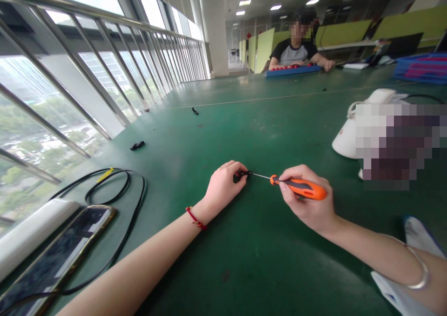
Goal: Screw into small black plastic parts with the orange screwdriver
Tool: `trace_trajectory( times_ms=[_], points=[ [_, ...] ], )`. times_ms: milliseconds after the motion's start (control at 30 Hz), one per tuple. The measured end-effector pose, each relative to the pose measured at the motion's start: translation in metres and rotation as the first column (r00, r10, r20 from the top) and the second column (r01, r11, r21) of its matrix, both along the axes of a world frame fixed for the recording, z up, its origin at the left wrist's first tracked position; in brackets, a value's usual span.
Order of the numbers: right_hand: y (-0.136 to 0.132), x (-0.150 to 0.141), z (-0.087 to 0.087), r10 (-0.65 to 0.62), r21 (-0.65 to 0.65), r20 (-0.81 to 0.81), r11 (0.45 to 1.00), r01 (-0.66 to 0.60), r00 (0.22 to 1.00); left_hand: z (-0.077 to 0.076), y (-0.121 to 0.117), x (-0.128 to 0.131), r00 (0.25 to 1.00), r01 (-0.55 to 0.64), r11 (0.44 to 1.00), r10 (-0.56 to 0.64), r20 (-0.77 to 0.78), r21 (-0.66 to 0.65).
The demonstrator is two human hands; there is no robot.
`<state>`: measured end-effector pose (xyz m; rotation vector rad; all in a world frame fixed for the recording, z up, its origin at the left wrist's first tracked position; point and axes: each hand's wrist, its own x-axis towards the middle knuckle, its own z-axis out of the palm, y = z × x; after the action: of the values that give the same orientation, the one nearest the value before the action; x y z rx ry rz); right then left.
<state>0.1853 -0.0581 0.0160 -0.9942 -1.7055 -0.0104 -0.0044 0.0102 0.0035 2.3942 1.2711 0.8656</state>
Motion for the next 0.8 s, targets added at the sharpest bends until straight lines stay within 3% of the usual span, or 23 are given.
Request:
trace_trajectory(
  times_ms=[600,800],
  points=[
    [0.001,-0.0003,-0.003,0.044,-0.137,-0.041,0.989,-0.049,0.998,-0.0018,0.0023,-0.0013,1.0,0.025,1.0,-0.025,0.006,0.012],
    [0.0052,-0.001,-0.0072,0.02,-0.035,-0.184,0.999,-0.027,0.983,-0.0025,0.0019,-0.0021,0.999,0.031,0.999,-0.032,0.007,0.012]
  ],
)
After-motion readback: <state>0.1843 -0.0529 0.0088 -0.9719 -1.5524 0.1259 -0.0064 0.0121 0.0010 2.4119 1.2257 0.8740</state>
